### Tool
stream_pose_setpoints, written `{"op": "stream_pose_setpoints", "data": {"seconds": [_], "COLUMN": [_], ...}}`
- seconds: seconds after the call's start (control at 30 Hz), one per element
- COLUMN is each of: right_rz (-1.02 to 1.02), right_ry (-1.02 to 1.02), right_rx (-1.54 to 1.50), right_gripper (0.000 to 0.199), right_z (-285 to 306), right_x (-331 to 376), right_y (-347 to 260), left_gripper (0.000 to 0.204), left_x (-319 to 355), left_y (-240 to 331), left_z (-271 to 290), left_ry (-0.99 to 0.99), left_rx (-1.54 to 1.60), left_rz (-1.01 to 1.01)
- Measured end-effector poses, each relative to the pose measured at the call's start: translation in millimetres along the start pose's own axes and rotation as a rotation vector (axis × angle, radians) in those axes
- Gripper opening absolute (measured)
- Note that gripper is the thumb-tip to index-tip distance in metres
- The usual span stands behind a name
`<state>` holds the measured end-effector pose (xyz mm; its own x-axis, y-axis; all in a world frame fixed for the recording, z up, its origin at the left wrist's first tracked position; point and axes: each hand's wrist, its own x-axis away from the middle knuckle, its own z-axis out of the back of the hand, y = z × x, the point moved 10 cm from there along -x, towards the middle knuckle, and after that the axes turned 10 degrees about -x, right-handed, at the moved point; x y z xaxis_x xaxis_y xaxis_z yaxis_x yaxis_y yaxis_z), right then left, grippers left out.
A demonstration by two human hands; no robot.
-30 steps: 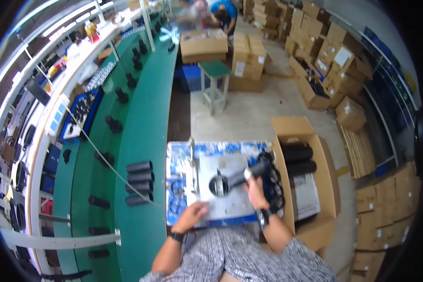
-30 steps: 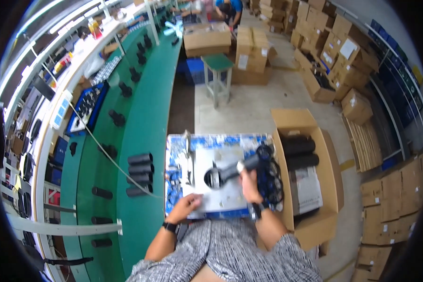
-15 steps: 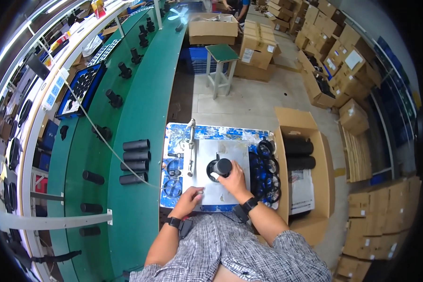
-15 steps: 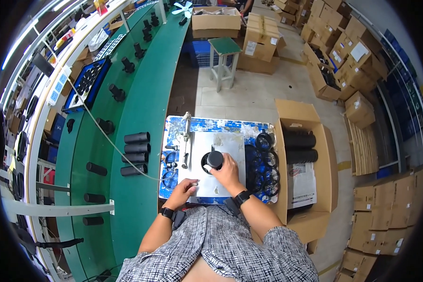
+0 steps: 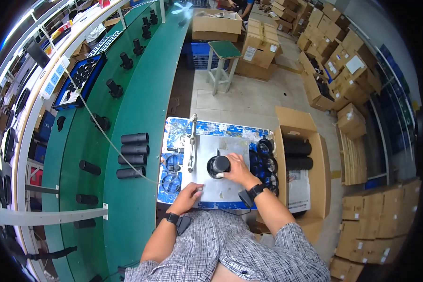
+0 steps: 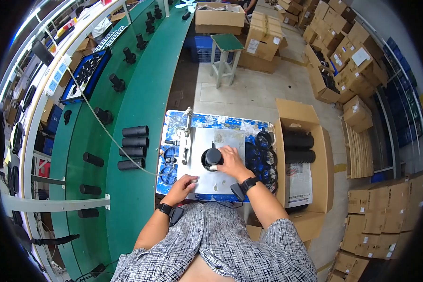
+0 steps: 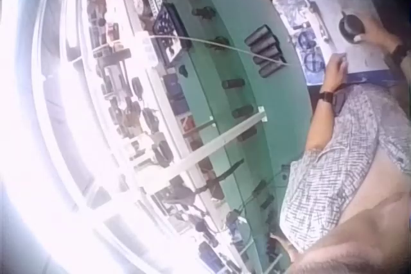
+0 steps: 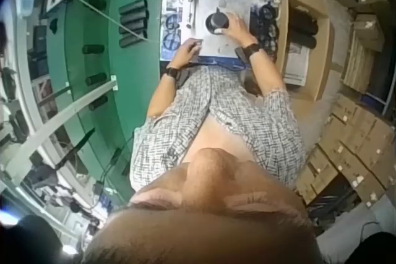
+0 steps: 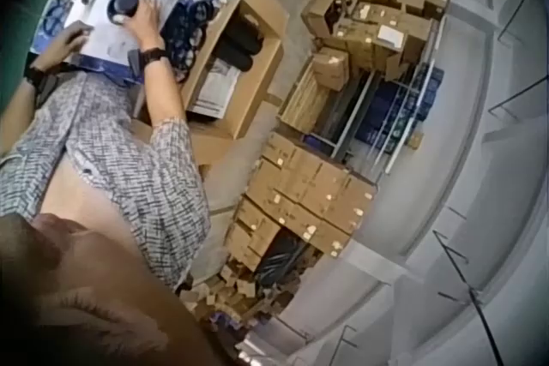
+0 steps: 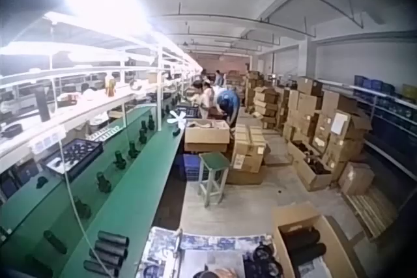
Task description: Assembling small electronic motor components using a manual fixture on a production line.
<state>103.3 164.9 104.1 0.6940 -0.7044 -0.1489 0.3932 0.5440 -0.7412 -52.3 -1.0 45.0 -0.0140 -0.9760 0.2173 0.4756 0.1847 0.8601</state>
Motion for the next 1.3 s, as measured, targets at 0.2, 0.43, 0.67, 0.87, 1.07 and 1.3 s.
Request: {"op": "stream_pose_setpoints", "data": {"seconds": [0.2,0.43,0.67,0.87,1.07,1.3], "right_rz": [-0.01,-0.217,-0.198,-0.19,-0.13,0.354], "right_ry": [0.192,0.308,0.355,0.4,0.401,0.304], "right_rx": [-0.072,-0.077,-0.048,-0.088,-0.114,-0.372], "right_gripper": [0.073,0.07,0.068,0.061,0.059,0.061], "right_z": [8.5,-17.2,-14.8,-12.2,13.7,91.4], "right_x": [13.8,22.0,27.4,29.3,28.6,-36.9], "right_y": [-14.7,7.1,0.7,-4.9,-20.3,-249.6], "left_gripper": [0.033,0.029,0.021,0.035,0.033,0.048], "left_x": [2.0,-17.5,-103.7,-137.1,-27.2,142.2], "left_y": [-5.8,-43.1,-57.0,-123.7,-41.2,142.5], "left_z": [2.2,60.2,154.1,133.7,172.5,199.5], "left_ry": [-0.01,0.13,0.655,0.107,0.723,0.744], "left_rx": [0.037,0.309,-0.582,-0.609,-0.314,-0.309], "left_rz": [-0.01,0.038,-0.064,0.168,-0.038,-0.373]}}
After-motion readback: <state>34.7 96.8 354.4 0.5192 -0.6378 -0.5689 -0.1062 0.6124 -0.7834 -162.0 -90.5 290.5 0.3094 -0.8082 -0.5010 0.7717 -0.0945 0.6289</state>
